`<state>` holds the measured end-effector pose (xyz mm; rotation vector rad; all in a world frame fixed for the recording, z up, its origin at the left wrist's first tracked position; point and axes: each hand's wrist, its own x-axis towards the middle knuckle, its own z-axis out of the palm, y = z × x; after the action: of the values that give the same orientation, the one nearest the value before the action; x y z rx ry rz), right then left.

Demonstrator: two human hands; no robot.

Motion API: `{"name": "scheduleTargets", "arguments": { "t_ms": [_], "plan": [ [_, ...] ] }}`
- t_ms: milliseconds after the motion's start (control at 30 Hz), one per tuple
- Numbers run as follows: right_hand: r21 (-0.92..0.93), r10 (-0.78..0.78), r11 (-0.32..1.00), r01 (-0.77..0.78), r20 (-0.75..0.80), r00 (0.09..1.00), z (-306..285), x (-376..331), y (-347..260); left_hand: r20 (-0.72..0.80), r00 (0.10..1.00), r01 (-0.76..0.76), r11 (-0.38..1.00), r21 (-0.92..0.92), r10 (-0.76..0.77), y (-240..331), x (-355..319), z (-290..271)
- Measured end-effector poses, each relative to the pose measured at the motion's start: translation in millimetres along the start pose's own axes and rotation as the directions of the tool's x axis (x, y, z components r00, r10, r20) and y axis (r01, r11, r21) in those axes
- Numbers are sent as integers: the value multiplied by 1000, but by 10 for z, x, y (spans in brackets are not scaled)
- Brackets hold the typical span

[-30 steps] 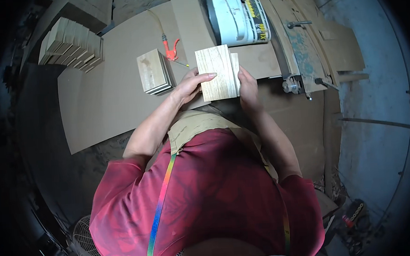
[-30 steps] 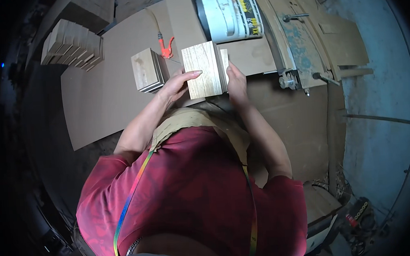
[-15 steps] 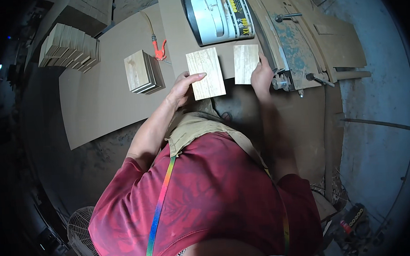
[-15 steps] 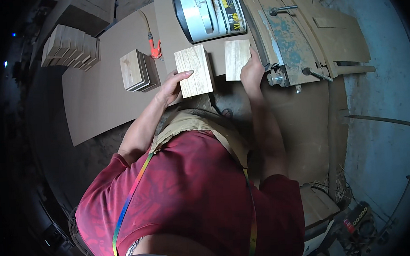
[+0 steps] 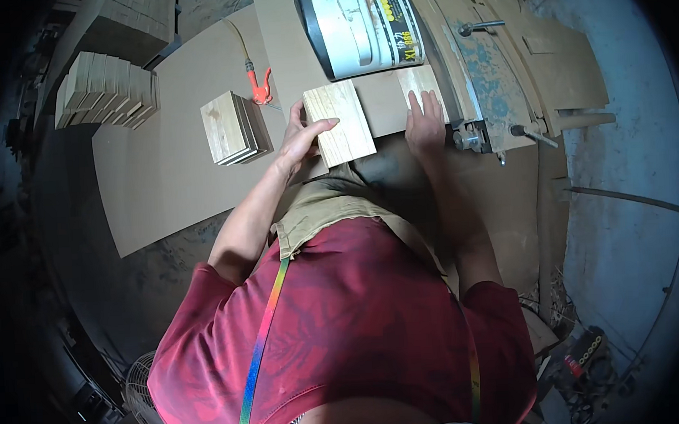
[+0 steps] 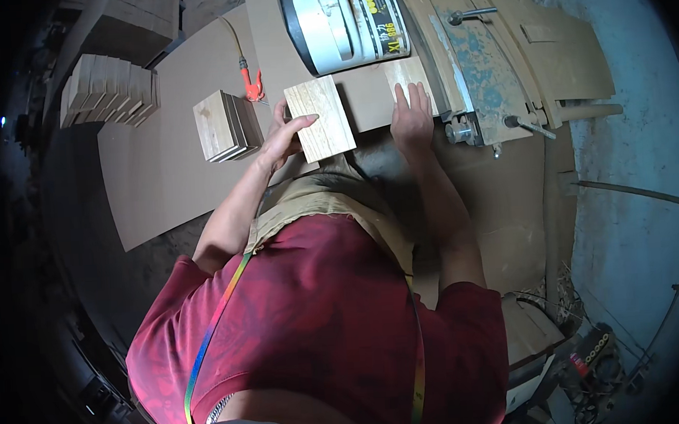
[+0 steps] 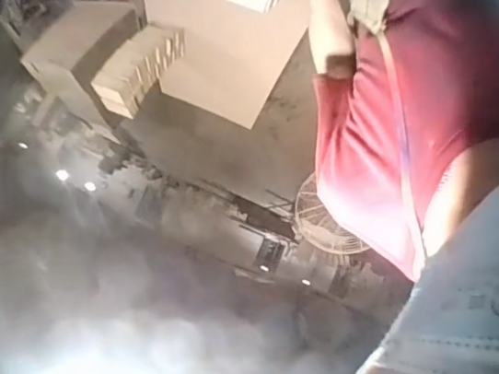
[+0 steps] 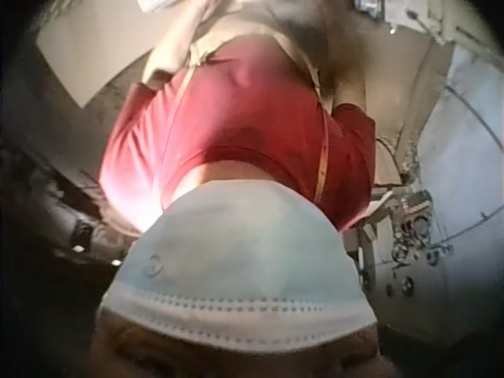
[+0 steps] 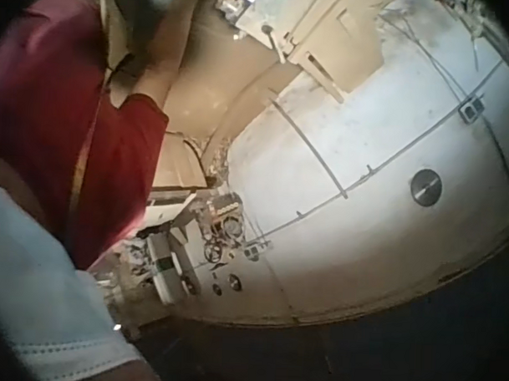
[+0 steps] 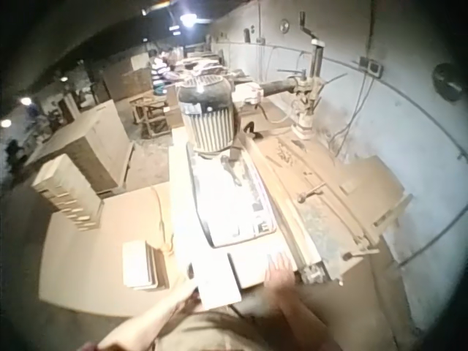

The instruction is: Sanding the edges and surfaces of rectangular wooden blocks using a stationary belt sander.

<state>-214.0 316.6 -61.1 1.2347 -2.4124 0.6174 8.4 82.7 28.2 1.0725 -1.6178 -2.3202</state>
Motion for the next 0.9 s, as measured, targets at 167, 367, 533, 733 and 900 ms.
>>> {"name": "scheduleTargets", "arguments": {
  "t_ms": [167, 367, 533, 733, 900],
  "plan": [
    [64, 7, 998, -4, -39, 999, 314, 551, 84, -32, 999, -1, 999, 48, 3, 1, 42, -56],
    [421, 70, 904, -77, 32, 997, -425, 651, -790, -38, 999, -31, 999, 32, 32, -8, 75, 32],
    [287, 35, 950, -126, 304, 952, -905, 436, -1549, -59, 997, -48, 998, -36, 46, -55, 85, 212],
    [298, 4, 953, -48, 144, 990, -901, 386, -1575, -70, 996, -63, 975, -214, 49, -83, 92, 103],
    [233, 157, 958, -168, 67, 985, -881, 163, -894, 19, 998, -59, 990, -129, 62, -147, 193, -15]
  ]
}}
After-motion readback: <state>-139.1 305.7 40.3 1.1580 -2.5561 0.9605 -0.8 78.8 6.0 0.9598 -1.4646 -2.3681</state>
